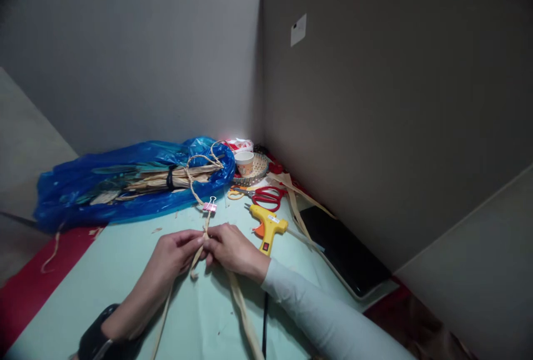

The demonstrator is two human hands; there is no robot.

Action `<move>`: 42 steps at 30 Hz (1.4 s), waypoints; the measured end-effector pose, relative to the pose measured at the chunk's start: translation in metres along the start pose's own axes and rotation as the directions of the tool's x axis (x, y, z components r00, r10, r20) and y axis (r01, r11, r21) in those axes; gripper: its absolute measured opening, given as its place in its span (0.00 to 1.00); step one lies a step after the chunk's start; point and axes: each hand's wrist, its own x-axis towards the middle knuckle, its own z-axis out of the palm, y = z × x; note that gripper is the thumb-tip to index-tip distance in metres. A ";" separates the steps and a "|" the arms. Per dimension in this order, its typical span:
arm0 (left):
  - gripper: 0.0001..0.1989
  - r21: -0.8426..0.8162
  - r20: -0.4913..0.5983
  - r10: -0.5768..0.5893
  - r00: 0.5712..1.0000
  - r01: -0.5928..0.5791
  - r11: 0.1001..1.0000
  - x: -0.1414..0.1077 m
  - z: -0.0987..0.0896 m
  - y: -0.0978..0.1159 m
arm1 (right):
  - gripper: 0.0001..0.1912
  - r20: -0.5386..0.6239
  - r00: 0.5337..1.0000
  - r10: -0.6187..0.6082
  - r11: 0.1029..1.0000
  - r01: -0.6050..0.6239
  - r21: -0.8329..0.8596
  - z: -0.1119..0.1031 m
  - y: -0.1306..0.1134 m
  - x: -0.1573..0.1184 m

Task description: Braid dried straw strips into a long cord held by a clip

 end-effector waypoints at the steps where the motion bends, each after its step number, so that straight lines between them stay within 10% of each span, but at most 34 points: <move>1: 0.12 0.051 -0.004 0.028 1.000 -0.028 0.998 0.000 0.000 0.000 | 0.11 -0.011 1.000 -0.006 1.000 0.006 -0.027 0.000 0.000 0.000; 20: 0.14 0.778 -0.024 0.337 0.941 -0.194 0.598 -0.023 0.011 0.013 | 0.14 -0.239 0.968 0.071 0.995 -0.087 -0.055 0.003 0.000 0.003; 27: 0.13 0.545 -0.028 0.201 0.979 -0.154 0.824 -0.007 -0.005 0.011 | 0.13 -0.319 0.944 0.088 0.991 -0.115 -0.066 0.004 -0.007 -0.002; 42: 0.11 0.637 -0.001 0.210 0.978 -0.161 0.754 -0.005 -0.007 0.012 | 0.10 -0.326 0.941 0.089 0.990 -0.118 -0.070 0.005 -0.007 -0.002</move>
